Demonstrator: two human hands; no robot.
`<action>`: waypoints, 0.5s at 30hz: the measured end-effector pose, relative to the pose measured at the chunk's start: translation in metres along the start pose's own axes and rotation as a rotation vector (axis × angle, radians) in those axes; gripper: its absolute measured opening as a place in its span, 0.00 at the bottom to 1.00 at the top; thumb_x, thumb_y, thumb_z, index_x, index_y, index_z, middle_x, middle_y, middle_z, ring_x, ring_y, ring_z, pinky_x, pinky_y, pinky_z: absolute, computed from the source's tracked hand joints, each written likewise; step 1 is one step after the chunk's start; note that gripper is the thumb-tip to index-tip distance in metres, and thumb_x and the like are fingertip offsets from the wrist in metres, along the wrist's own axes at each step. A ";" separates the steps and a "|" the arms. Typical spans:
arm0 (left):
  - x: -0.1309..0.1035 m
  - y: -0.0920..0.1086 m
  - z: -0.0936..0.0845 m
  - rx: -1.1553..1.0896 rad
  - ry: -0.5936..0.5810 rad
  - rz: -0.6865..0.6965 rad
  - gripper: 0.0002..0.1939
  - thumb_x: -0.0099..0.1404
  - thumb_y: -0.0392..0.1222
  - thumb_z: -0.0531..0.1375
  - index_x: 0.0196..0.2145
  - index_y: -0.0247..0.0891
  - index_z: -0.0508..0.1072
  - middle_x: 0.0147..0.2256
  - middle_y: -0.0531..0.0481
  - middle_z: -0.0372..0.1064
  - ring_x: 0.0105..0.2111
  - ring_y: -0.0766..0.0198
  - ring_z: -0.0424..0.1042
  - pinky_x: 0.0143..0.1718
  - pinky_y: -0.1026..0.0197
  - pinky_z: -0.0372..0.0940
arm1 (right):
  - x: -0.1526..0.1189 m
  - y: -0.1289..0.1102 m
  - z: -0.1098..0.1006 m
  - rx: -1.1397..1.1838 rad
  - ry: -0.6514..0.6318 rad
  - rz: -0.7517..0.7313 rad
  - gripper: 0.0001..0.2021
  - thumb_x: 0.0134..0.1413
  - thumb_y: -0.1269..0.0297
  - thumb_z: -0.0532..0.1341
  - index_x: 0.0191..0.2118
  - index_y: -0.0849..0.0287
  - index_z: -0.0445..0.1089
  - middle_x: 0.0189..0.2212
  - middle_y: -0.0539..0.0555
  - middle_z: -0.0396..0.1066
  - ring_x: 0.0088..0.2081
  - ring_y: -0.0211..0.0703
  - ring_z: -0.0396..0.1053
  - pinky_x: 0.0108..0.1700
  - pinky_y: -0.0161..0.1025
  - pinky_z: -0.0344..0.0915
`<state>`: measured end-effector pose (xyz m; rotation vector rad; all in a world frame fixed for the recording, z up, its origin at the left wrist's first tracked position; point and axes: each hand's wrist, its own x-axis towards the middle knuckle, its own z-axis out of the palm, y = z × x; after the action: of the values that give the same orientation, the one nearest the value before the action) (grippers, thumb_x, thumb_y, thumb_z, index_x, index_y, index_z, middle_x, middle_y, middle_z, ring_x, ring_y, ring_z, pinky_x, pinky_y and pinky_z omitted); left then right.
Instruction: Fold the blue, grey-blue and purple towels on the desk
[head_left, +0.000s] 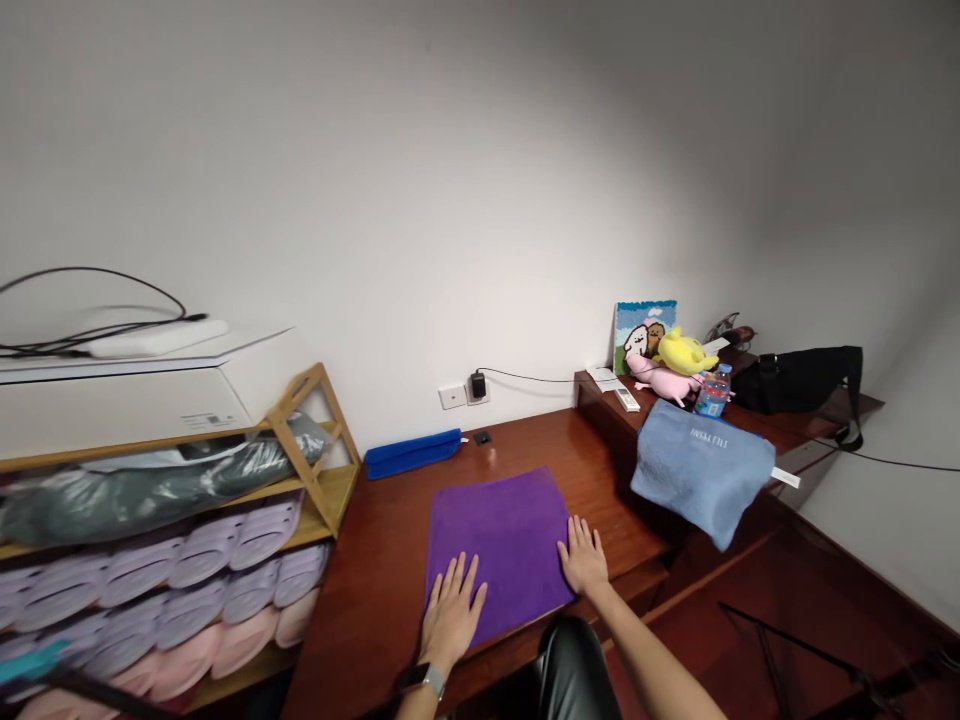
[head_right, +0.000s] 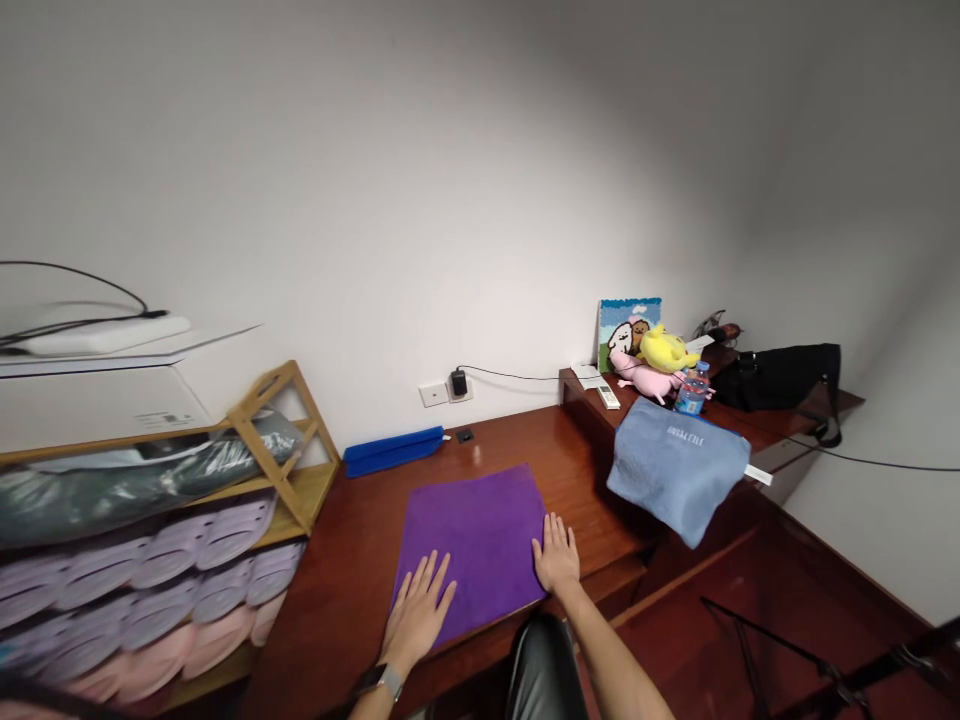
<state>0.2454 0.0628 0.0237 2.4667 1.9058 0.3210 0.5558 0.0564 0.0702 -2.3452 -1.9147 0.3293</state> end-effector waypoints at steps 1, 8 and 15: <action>0.000 0.000 0.000 0.001 -0.002 -0.003 0.32 0.77 0.56 0.46 0.73 0.44 0.58 0.74 0.43 0.51 0.74 0.50 0.54 0.73 0.38 0.51 | -0.002 -0.006 0.001 0.001 0.015 -0.007 0.34 0.75 0.54 0.41 0.78 0.67 0.46 0.77 0.59 0.40 0.78 0.51 0.39 0.77 0.54 0.37; 0.028 0.008 -0.011 0.000 0.147 0.046 0.30 0.78 0.49 0.44 0.72 0.40 0.61 0.73 0.42 0.57 0.73 0.53 0.57 0.73 0.42 0.55 | -0.002 -0.087 0.012 0.199 0.166 -0.337 0.32 0.75 0.53 0.42 0.78 0.61 0.48 0.77 0.54 0.43 0.78 0.49 0.39 0.78 0.52 0.38; 0.085 -0.001 -0.005 0.050 0.186 0.054 0.29 0.77 0.45 0.44 0.69 0.37 0.66 0.71 0.40 0.61 0.71 0.52 0.61 0.71 0.43 0.58 | 0.057 -0.146 0.001 0.260 0.121 -0.417 0.31 0.76 0.55 0.42 0.77 0.62 0.51 0.76 0.57 0.48 0.77 0.51 0.43 0.77 0.54 0.41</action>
<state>0.2637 0.1443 0.0418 2.6081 1.9372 0.5286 0.4267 0.1423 0.0937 -1.7152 -2.0901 0.3600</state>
